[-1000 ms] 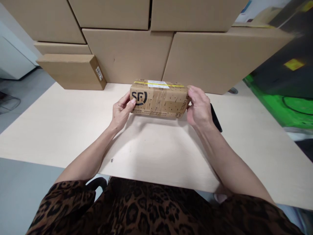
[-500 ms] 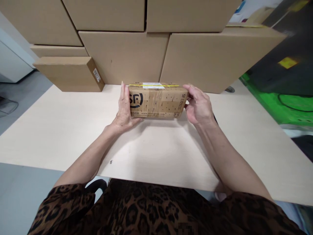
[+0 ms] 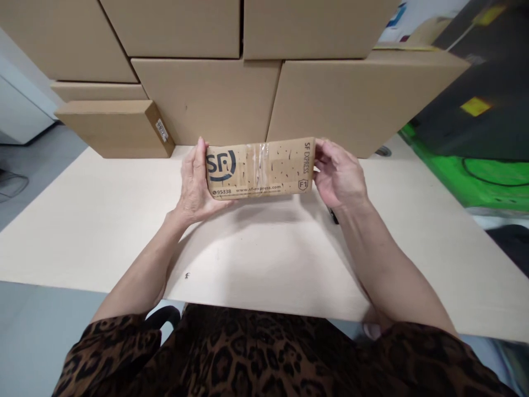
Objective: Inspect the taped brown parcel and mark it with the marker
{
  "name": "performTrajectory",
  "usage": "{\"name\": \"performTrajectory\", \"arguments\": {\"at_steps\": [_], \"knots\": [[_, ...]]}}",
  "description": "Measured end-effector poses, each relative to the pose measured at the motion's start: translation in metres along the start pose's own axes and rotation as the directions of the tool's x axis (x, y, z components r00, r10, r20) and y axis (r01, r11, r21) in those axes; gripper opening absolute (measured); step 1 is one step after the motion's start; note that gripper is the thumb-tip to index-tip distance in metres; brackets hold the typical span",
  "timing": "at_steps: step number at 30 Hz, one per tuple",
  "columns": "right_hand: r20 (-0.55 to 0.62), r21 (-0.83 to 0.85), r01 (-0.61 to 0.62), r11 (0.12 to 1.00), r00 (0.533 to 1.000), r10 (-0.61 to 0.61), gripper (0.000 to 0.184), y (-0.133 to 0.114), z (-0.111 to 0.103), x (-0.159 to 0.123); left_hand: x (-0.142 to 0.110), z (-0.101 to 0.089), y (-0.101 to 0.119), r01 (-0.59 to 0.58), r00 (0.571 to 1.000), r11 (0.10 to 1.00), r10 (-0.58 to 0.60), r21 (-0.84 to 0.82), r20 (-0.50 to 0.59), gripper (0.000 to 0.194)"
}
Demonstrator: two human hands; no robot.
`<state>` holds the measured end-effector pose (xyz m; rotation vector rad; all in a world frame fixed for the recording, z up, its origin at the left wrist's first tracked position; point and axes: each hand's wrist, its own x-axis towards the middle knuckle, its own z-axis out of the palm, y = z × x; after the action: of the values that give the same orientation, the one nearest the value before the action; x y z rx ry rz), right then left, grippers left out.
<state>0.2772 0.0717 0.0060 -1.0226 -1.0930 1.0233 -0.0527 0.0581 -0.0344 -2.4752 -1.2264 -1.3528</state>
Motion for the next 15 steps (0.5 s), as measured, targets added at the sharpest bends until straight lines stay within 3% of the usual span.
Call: {"name": "performTrajectory", "arguments": {"at_steps": [4,8,10,12,14,15], "knots": [[-0.05,-0.054,0.05,0.997,0.997,-0.053,0.022,-0.005,-0.027,0.017,0.003,-0.001,-0.002,-0.024,1.0,0.999,0.024,0.023,-0.007,0.157],[-0.161,-0.401,0.051,0.914,0.979,-0.125,0.024,-0.007,-0.068,0.03,0.002,0.006,0.0,-0.089,0.995,0.996,0.09,0.015,-0.043,0.157],[-0.064,-0.66,0.01,0.751,0.996,-0.069,0.019,-0.005,-0.086,0.025,0.0,0.009,0.002,-0.063,0.997,0.998,0.063,0.006,-0.038,0.154],[0.042,-0.87,-0.012,0.492,0.994,0.098,0.018,0.0,-0.099,0.012,-0.002,0.01,0.005,-0.032,0.999,0.999,0.032,-0.008,-0.022,0.151],[0.059,-0.926,-0.013,0.378,0.982,0.178,0.016,0.006,-0.105,-0.006,-0.003,0.012,0.007,-0.031,0.999,0.999,0.03,-0.026,-0.023,0.149],[0.063,-0.969,0.008,0.246,0.975,0.215,0.018,0.009,-0.105,-0.014,-0.003,0.012,0.008,-0.04,0.999,0.998,0.039,-0.038,-0.029,0.149]]}}
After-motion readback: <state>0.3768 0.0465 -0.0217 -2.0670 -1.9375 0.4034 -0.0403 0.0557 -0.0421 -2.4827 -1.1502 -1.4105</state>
